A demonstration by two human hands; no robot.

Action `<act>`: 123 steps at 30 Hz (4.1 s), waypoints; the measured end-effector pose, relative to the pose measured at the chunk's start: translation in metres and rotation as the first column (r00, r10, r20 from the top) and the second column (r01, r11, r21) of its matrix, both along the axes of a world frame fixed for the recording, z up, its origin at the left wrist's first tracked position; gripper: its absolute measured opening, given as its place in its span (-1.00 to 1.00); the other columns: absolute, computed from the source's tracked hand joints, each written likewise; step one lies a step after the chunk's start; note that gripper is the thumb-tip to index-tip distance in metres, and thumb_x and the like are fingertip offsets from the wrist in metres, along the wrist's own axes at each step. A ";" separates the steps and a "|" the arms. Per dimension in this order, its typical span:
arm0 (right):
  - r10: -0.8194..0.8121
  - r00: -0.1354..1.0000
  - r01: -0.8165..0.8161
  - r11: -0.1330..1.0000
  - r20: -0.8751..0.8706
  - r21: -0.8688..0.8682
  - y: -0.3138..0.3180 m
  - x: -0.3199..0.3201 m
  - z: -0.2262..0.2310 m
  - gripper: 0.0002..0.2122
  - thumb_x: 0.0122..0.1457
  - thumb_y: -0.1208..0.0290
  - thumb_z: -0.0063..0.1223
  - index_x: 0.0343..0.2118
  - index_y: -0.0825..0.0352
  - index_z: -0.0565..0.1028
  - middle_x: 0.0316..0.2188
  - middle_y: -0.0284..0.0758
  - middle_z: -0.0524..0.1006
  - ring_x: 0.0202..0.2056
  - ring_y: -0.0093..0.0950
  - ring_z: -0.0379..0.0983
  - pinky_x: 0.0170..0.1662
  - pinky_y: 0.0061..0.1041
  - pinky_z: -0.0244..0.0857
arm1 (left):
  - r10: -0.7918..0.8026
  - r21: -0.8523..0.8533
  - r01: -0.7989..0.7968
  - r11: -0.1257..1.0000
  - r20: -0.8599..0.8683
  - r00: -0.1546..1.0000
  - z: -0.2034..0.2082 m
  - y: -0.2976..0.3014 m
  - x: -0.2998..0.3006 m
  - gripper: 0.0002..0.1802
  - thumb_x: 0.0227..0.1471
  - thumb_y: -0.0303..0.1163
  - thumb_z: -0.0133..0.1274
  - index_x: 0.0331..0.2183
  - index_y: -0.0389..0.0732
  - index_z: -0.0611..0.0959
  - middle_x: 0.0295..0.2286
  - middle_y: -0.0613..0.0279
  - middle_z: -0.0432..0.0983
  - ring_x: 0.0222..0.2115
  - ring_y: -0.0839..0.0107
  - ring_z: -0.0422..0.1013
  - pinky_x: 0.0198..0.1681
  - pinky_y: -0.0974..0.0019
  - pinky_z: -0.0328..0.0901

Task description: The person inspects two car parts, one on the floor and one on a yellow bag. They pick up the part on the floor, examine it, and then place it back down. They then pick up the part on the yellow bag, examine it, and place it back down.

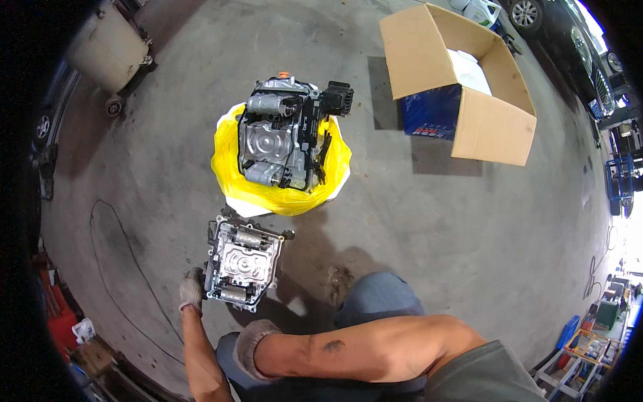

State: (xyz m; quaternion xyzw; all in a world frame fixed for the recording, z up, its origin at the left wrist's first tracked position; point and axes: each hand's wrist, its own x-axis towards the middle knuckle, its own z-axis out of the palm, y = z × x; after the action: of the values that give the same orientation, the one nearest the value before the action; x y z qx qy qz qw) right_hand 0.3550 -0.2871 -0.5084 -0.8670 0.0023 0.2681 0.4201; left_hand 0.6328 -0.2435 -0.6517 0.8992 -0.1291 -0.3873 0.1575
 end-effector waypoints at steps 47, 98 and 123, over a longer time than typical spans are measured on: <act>0.133 0.991 -0.129 0.987 -0.031 0.094 -0.074 0.010 0.077 -0.79 0.02 0.37 0.13 -0.31 0.28 0.70 -0.32 -0.20 0.68 -0.29 -0.23 0.64 -0.34 -0.22 0.50 | -0.060 -0.016 0.062 0.998 0.127 0.990 -0.028 0.022 0.019 -0.55 0.16 -0.11 -0.16 -0.15 -0.21 0.65 -0.17 -0.13 0.56 -0.18 -0.01 0.50 -0.15 0.05 0.35; 0.130 0.991 -0.130 0.991 0.029 -0.028 -0.057 0.010 0.058 -0.82 0.01 0.43 0.11 -0.36 0.31 0.69 -0.36 -0.18 0.67 -0.32 -0.22 0.64 -0.37 -0.25 0.49 | -0.068 0.012 0.067 0.998 0.114 0.991 -0.020 0.017 0.015 -0.50 0.17 -0.07 -0.13 -0.10 -0.27 0.62 -0.18 -0.23 0.56 -0.18 -0.10 0.51 -0.17 0.00 0.38; 0.214 0.976 -0.214 0.977 -0.045 0.005 -0.055 0.022 0.064 -0.79 0.01 0.42 0.08 -0.34 0.34 0.68 -0.35 -0.14 0.66 -0.30 -0.19 0.63 -0.32 -0.24 0.49 | -0.149 0.032 0.146 0.989 0.182 0.972 -0.030 0.027 0.026 -0.42 0.17 0.02 -0.17 -0.12 -0.30 0.63 -0.17 -0.30 0.55 -0.08 -0.20 0.44 -0.02 -0.07 0.28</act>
State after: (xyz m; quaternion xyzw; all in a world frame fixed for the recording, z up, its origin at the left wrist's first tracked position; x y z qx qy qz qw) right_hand 0.3770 -0.3420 -0.4446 -0.8559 -0.0815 0.3313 0.3886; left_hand 0.6583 -0.2163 -0.6821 0.9205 -0.2059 -0.3143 0.1072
